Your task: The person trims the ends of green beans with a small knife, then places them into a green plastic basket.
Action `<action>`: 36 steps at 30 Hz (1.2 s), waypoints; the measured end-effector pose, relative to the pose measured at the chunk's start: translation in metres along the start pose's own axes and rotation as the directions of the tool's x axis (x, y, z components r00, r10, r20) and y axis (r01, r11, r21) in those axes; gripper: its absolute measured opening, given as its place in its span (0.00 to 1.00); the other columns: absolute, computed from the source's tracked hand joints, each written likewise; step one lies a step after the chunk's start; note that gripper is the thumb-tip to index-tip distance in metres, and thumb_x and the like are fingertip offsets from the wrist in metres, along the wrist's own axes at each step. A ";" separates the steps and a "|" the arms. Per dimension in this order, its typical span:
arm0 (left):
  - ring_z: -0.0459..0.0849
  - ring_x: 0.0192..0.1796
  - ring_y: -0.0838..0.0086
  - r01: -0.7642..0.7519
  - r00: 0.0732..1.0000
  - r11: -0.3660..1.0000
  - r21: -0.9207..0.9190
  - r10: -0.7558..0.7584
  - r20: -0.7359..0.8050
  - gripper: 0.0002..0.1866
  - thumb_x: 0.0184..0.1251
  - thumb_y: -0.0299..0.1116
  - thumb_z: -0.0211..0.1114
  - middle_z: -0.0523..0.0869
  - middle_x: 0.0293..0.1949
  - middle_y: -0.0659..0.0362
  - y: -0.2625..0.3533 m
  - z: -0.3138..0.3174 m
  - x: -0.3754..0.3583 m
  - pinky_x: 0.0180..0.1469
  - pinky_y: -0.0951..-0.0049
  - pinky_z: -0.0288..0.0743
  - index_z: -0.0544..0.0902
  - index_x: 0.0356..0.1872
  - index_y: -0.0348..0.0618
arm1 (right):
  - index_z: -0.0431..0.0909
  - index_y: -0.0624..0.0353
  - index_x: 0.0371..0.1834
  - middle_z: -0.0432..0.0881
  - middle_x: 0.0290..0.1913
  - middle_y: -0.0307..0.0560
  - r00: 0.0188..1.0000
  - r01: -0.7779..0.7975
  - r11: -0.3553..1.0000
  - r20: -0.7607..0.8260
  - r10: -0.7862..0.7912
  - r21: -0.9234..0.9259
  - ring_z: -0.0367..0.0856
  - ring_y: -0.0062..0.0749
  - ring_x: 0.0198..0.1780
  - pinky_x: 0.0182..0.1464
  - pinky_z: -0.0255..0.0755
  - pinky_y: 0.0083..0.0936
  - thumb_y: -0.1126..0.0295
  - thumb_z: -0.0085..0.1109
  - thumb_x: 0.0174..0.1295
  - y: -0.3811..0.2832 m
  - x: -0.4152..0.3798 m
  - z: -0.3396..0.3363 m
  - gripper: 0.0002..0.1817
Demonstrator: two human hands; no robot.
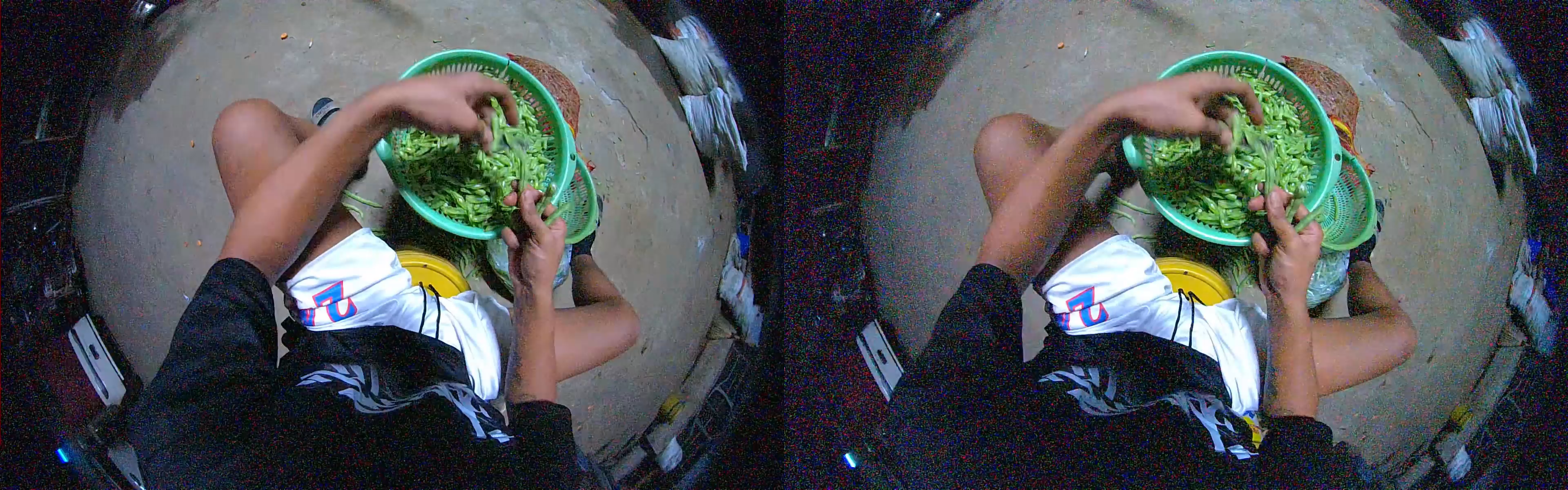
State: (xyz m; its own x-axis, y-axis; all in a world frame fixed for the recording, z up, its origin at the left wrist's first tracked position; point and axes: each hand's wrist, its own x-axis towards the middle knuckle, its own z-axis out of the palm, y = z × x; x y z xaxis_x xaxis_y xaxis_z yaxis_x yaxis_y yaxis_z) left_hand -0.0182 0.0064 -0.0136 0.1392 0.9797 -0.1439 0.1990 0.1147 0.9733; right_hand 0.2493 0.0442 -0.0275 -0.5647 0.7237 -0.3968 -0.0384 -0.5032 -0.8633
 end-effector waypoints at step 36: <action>0.83 0.47 0.77 -0.023 0.989 0.998 0.066 0.013 0.145 0.21 0.63 0.21 0.67 0.85 0.42 0.61 0.008 0.024 0.003 0.52 0.70 0.78 0.79 0.59 0.38 | 0.79 0.56 0.46 0.87 0.36 0.41 0.999 -0.026 0.998 -0.023 0.027 0.060 0.71 0.13 0.23 0.19 0.58 0.12 0.65 0.66 0.71 0.007 0.003 -0.002 0.08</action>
State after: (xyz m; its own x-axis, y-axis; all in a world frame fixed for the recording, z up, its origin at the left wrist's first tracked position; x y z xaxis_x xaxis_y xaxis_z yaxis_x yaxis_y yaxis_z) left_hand 0.0071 0.0068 -0.0110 0.2810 0.9470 -0.1557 0.2589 0.0814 0.9625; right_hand 0.2485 0.0438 -0.0354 -0.5466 0.7203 -0.4270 -0.0734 -0.5492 -0.8325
